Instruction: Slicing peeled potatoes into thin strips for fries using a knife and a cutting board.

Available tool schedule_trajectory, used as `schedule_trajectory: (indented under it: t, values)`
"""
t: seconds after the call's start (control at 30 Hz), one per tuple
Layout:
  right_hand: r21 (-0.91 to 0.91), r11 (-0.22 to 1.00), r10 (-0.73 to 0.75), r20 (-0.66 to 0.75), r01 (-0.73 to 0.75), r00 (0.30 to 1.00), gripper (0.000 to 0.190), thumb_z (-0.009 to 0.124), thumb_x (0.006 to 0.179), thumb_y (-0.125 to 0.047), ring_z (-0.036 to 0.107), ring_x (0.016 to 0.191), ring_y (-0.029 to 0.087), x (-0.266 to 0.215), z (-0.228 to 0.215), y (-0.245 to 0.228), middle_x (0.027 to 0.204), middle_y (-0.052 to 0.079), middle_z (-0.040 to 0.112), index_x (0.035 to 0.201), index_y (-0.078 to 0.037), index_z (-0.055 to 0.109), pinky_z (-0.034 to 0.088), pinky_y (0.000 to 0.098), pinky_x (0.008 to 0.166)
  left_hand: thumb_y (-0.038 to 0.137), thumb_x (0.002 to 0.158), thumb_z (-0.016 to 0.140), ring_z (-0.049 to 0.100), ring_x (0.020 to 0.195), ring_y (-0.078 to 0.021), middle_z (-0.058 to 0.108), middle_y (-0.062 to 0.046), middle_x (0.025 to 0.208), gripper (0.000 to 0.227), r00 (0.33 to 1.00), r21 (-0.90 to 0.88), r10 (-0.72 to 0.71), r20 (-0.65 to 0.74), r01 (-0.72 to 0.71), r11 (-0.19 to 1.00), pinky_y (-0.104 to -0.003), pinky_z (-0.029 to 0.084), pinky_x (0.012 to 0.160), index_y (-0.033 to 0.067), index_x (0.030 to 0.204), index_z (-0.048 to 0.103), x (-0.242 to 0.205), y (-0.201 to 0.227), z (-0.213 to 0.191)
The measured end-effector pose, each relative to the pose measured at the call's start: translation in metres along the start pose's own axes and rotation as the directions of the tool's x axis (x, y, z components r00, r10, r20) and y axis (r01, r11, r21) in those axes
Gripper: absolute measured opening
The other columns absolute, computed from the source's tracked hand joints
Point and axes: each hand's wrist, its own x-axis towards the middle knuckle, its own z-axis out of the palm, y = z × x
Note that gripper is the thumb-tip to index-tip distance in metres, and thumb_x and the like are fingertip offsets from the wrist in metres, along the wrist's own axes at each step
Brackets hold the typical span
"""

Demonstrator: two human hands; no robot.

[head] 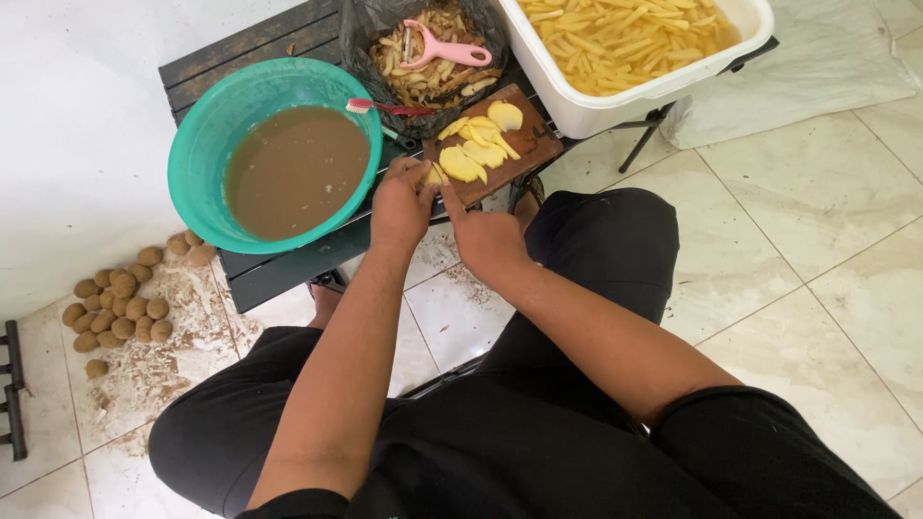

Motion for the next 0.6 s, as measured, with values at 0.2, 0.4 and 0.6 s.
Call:
schedule_trajectory:
  t: [0.2, 0.4, 0.6]
  values:
    - [0.093, 0.995, 0.042, -0.035, -0.038, 0.999, 0.056, 0.051, 0.104, -0.010, 0.061, 0.048, 0.024, -0.014, -0.013, 0.009, 0.063, 0.013, 0.066, 0.157, 0.003, 0.037, 0.046, 0.0323, 0.043, 0.008, 0.089, 0.080, 0.073, 0.098, -0.0291, 0.068, -0.009, 0.116, 0.034, 0.999, -0.093, -0.048, -0.018, 0.046, 0.995, -0.037, 0.062, 0.086, 0.0041, 0.123, 0.073, -0.001, -0.002, 0.000]
    - [0.069, 0.994, 0.081, -0.014, -0.080, 0.997, 0.063, 0.052, 0.104, -0.014, 0.063, 0.050, 0.021, -0.015, -0.015, 0.001, 0.064, 0.010, 0.068, 0.161, 0.001, 0.029, 0.050, 0.0307, 0.044, 0.007, 0.087, 0.082, 0.073, 0.090, -0.0234, 0.071, -0.008, 0.114, 0.032, 0.995, -0.153, -0.082, -0.049, 0.073, 0.985, -0.032, 0.062, 0.078, 0.0034, 0.118, 0.075, -0.002, -0.007, 0.006]
    - [0.062, 0.995, 0.081, 0.024, -0.082, 0.996, 0.058, 0.051, 0.106, -0.017, 0.059, 0.048, 0.018, -0.004, -0.016, -0.008, 0.061, 0.008, 0.065, 0.158, 0.001, 0.036, 0.047, 0.0280, 0.042, 0.008, 0.087, 0.082, 0.073, 0.089, -0.0222, 0.072, -0.008, 0.115, 0.030, 0.995, -0.158, -0.081, -0.058, 0.071, 0.985, -0.031, 0.062, 0.077, 0.0041, 0.116, 0.076, -0.002, -0.011, 0.006]
